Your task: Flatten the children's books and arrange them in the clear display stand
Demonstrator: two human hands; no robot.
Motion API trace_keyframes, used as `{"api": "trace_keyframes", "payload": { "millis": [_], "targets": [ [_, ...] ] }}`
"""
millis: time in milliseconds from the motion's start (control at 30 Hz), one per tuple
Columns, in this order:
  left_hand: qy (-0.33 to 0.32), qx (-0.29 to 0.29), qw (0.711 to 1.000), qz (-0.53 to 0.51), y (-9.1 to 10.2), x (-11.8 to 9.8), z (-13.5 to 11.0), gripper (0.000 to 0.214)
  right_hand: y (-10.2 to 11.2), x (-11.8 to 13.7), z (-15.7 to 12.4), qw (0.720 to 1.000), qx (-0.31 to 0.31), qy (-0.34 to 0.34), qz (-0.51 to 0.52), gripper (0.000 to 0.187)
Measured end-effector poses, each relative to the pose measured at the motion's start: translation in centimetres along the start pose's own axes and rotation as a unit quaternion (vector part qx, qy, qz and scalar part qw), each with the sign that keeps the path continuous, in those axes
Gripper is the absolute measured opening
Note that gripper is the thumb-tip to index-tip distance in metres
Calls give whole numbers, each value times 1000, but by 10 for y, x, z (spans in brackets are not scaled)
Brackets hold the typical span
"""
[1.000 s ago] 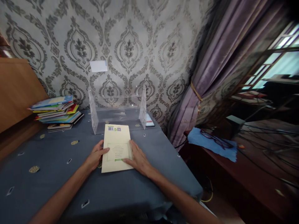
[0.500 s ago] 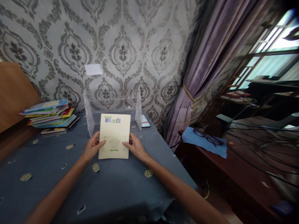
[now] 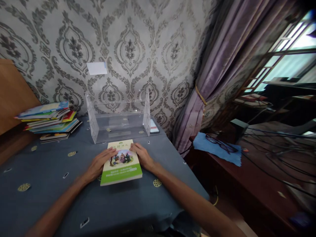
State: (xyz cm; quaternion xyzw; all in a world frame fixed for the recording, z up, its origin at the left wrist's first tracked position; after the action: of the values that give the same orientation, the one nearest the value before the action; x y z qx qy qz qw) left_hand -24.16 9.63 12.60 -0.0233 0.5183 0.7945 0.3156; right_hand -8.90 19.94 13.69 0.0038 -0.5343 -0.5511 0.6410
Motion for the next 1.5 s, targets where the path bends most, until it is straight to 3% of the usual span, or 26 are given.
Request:
{"api": "trace_keyframes", "payload": {
  "millis": [133,400,700,900,1033,1133,1333,1500],
  "targets": [
    [-25,40,998,44,-11,-2,-5,45,-10,-2,-4,997,45,14,-58,16],
    [-40,75,995,43,-13,0,-6,51,-20,0,-7,979,84,63,-172,22],
    [46,5,993,107,-5,34,6,46,-26,7,5,969,100,23,-224,24],
    [51,-44,989,131,-5,43,17,42,-57,31,25,963,140,40,-226,22],
    [49,-52,988,136,-8,42,16,41,-69,32,35,964,144,19,-224,28],
    [50,-40,987,144,-9,40,16,42,-65,24,39,966,137,-15,-221,34],
    [52,-45,987,147,-8,42,14,42,-36,-11,35,959,97,-107,-243,44],
    [58,-47,987,144,-8,44,14,42,-28,-31,29,960,99,-130,-226,46]
  ]
}}
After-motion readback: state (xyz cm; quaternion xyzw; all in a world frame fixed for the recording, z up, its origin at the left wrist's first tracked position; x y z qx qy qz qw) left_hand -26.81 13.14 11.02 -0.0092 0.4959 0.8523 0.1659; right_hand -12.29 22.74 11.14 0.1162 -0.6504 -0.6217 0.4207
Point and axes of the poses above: each hand's wrist, its own z-axis towards the middle knuckle, its own y-axis out of the back of the hand, x = y × z, the point moved 10 cm from there along z, towards the middle knuckle, and after that the axes turned 12 degrees about -y, right-handed, at the moved point
